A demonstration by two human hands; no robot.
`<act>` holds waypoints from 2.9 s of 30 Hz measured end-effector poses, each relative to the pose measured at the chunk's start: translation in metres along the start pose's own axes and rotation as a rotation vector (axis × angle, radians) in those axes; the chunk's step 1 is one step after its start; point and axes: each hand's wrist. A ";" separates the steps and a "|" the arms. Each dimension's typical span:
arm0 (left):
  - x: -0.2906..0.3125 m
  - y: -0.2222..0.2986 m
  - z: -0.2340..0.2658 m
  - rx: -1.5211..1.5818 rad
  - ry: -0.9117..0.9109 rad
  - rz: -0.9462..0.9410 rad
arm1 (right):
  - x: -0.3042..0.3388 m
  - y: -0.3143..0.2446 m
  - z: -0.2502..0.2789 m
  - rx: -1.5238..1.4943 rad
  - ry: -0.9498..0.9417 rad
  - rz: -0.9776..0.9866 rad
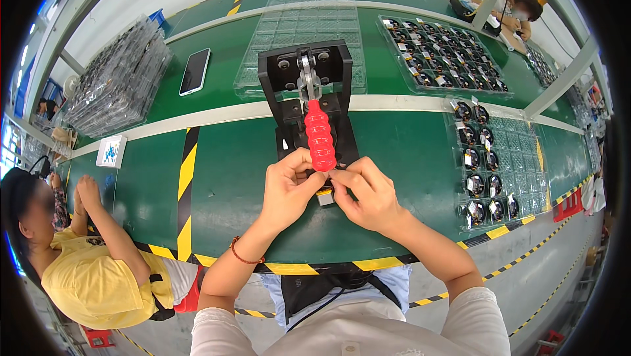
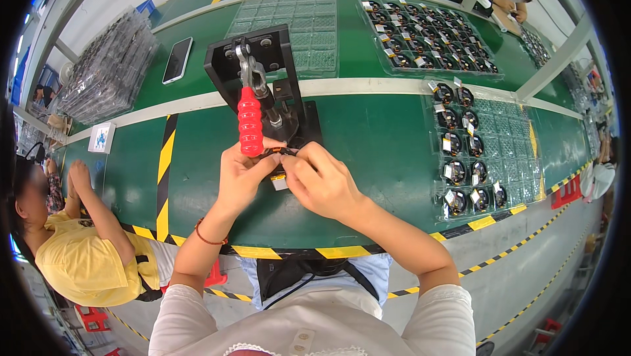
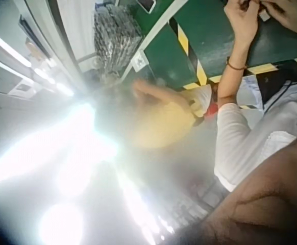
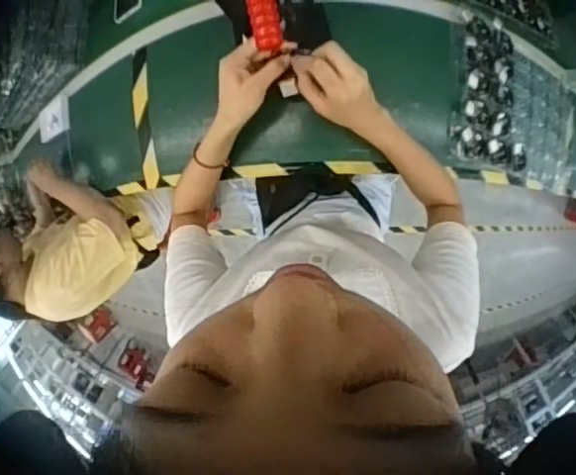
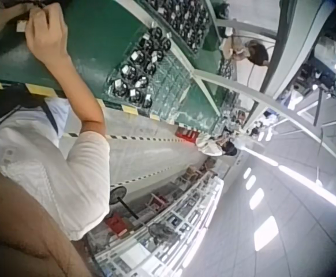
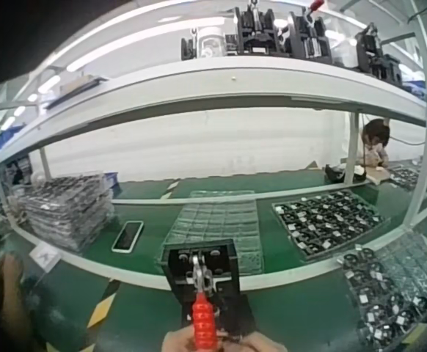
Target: The person assembles electronic watch components by connecting batteries and wires by hand, placing each assembly into a manual press, pulling the lever to press the parts together, and placing the finished units onto a tray.
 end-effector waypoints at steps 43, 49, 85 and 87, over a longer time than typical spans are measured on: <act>0.022 0.031 0.065 0.284 0.038 0.128 | -0.009 0.003 0.007 0.114 -0.329 -0.041; 0.019 0.037 0.064 -0.036 -0.054 0.072 | 0.002 0.026 -0.014 -0.062 -0.410 -0.089; -0.013 0.005 0.031 -1.002 -0.263 -0.221 | -0.091 0.071 0.163 0.422 -0.489 -0.031; -0.014 0.003 0.034 -0.986 -0.301 -0.225 | -0.119 0.058 0.127 0.361 -0.436 0.086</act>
Point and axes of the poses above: each hand's wrist, its own x-axis away from the middle knuckle, its own z-axis out of the back of the hand, y = z × x, and after that the axes turned 3 degrees about x, right-handed
